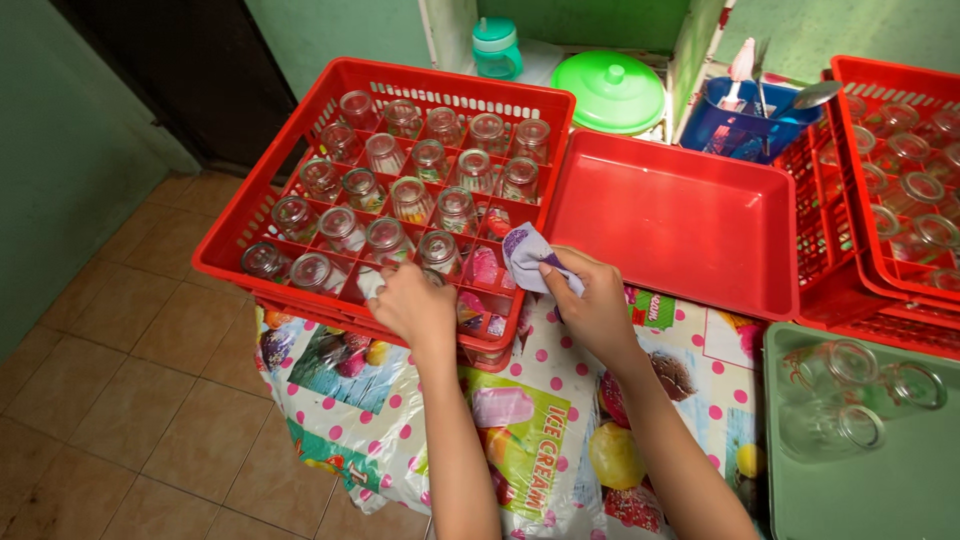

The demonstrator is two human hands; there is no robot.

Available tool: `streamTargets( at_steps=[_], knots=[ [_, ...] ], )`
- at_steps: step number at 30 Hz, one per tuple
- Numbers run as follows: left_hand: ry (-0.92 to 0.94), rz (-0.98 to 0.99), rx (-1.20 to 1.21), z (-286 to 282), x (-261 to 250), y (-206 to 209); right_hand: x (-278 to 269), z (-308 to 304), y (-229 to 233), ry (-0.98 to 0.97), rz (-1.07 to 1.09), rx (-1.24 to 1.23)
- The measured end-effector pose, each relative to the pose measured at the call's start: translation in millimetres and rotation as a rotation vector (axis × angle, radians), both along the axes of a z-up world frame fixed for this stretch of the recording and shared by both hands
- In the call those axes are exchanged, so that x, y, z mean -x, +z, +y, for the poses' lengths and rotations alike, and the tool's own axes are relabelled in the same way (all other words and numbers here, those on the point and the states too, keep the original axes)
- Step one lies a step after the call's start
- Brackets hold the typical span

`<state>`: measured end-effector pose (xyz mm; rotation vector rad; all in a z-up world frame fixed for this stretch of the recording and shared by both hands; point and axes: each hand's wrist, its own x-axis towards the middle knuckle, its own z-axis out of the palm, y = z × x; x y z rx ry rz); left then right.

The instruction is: The person wipes several glasses with a cloth, picking them up and then placing them on a tray.

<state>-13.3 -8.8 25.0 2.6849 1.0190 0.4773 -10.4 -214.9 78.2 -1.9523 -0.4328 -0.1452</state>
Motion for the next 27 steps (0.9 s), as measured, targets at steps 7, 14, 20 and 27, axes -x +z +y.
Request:
streamTargets(
  at_steps=[7,14,20,27],
  knots=[
    [0.099,-0.216,0.049,-28.7,34.8,72.3,6.6,-29.5,-18.2,-0.087,-0.031,-0.140],
    [-0.152,-0.725,0.511,-93.4,25.6,72.6,21.6,-45.5,-15.5,-0.239,-0.179,-0.231],
    [-0.579,-1.037,1.273,-197.3,4.7,30.0,48.5,-70.8,-27.8,-0.265,-0.331,-0.158],
    [-0.709,-0.902,1.770,-254.1,16.7,-16.2,30.5,-114.4,-49.6,-0.293,-0.405,0.036]
  ],
)
